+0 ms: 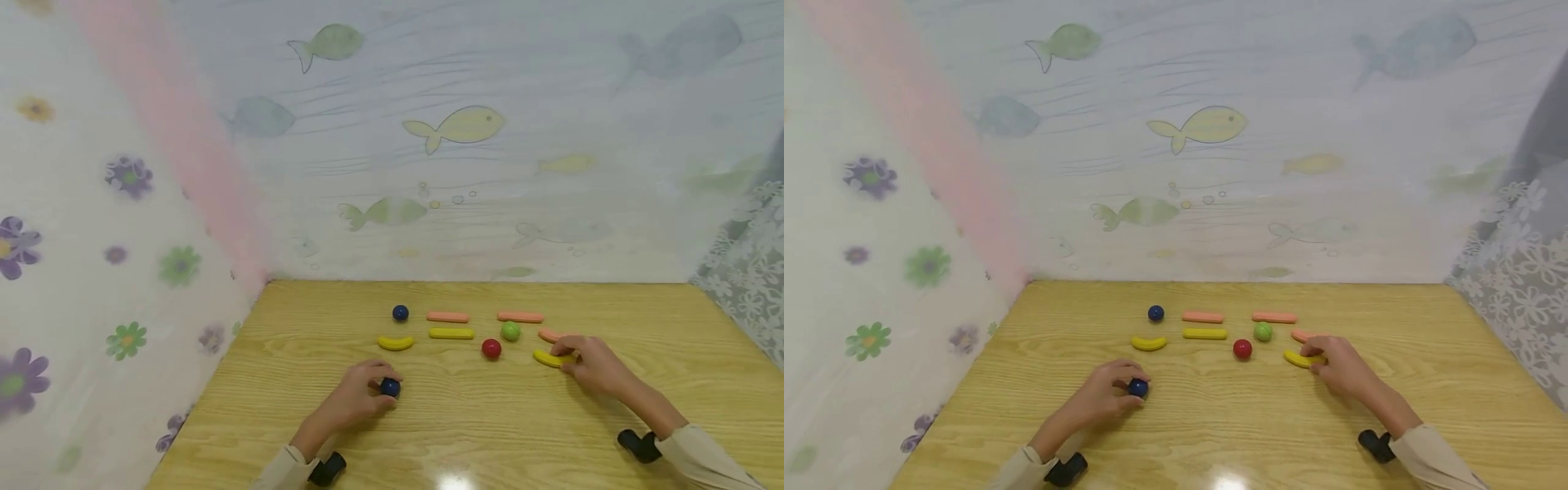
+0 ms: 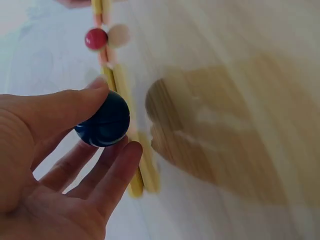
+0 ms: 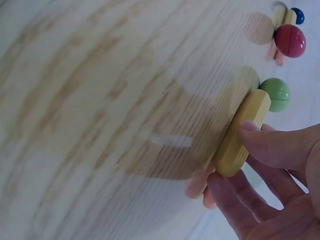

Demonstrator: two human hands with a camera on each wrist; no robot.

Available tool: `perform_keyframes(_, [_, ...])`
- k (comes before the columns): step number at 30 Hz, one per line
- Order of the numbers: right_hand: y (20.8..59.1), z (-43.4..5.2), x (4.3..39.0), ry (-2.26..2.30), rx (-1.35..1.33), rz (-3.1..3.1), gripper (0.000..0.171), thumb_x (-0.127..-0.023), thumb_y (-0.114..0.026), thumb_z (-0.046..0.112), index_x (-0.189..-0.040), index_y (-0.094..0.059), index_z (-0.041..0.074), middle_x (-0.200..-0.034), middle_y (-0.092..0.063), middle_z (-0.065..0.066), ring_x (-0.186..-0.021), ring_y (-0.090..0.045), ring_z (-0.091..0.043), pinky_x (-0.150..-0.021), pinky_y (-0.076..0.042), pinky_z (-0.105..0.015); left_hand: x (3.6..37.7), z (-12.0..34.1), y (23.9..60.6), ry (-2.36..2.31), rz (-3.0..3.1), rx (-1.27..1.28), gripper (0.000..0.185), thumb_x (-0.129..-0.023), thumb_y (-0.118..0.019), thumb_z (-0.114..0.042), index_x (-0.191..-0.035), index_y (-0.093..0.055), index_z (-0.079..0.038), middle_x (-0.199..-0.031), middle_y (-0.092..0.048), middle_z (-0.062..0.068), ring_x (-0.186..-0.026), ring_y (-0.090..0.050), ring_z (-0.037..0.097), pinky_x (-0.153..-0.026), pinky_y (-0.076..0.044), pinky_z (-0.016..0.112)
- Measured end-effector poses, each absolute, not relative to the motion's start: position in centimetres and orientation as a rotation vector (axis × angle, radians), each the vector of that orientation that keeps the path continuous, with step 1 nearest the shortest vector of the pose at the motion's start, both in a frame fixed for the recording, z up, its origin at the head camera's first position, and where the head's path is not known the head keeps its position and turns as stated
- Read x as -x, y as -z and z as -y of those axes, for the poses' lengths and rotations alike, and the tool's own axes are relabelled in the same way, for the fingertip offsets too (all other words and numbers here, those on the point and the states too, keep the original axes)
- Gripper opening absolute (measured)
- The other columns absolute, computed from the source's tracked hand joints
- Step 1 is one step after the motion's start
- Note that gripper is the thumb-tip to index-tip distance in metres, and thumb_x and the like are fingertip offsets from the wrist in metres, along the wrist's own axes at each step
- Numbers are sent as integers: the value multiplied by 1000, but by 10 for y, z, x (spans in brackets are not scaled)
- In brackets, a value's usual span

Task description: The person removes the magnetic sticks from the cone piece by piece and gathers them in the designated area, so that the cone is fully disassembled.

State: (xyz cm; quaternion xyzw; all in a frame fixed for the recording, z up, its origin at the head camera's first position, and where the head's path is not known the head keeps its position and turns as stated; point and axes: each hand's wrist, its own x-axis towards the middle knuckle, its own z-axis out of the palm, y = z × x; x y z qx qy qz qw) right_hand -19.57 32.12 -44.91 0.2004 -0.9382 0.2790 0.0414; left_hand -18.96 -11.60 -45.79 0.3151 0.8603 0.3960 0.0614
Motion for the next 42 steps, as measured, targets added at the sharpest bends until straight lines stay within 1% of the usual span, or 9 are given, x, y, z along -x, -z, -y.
perform_keyframes(5, [450,-321,198,-853,-626,2864,25,-75,-68,-13,-93,-69,5,-93,-68,-7,-87,-63,-32,-67,-53,-41,194,94,461,-1211,-2577,-939,29,-82,-74,-9,-110,-69,-12,-111,-62,-2,-100,-59,13,-78,-51,21])
perform_keyframes(8, [450,-320,200,-843,-629,2848,26,-74,-68,-13,-93,-69,5,-92,-67,-7,-87,-62,-32,-67,-53,-41,197,81,463,-1266,-2570,-906,29,-83,-73,-7,-111,-68,-11,-111,-63,-1,-100,-60,13,-79,-51,21])
perform_keyframes(17, [450,-318,198,-847,-601,2847,26,-73,-72,-11,-95,-68,3,-95,-66,-12,-84,-62,-31,-66,-53,-40,207,47,466,-1434,-2567,-765,30,-85,-71,-6,-114,-67,-8,-113,-62,2,-96,-62,15,-77,-50,19])
perform_keyframes(24, [450,-318,197,-858,-621,2837,26,-73,-73,-10,-95,-67,1,-94,-66,-12,-82,-63,-31,-65,-54,-37,217,24,463,-1471,-2621,-704,28,-83,-72,-5,-110,-68,-4,-110,-60,7,-100,-60,20,-77,-52,21])
perform_keyframes(31, [450,-321,198,-842,-645,2826,26,-72,-74,-10,-94,-67,2,-92,-65,-9,-81,-63,-29,-64,-54,-35,225,11,458,-1428,-2623,-593,29,-83,-73,-9,-112,-69,-8,-111,-62,5,-93,-63,16,-75,-52,25])
perform_keyframes(36, [451,-322,197,-838,-637,2840,25,-73,-74,-9,-94,-67,2,-92,-65,-8,-81,-62,-28,-64,-53,-35,230,7,461,-1450,-2614,-573,28,-83,-74,-9,-110,-68,-7,-108,-64,6,-97,-63,19,-78,-52,27])
perform_keyframes(42, [452,-323,196,-838,-640,2843,25,-73,-74,-8,-95,-66,2,-92,-65,-8,-82,-63,-29,-64,-53,-35,230,6,463,-1481,-2596,-562,29,-83,-73,-8,-111,-67,-7,-111,-62,6,-99,-62,20,-79,-52,28])
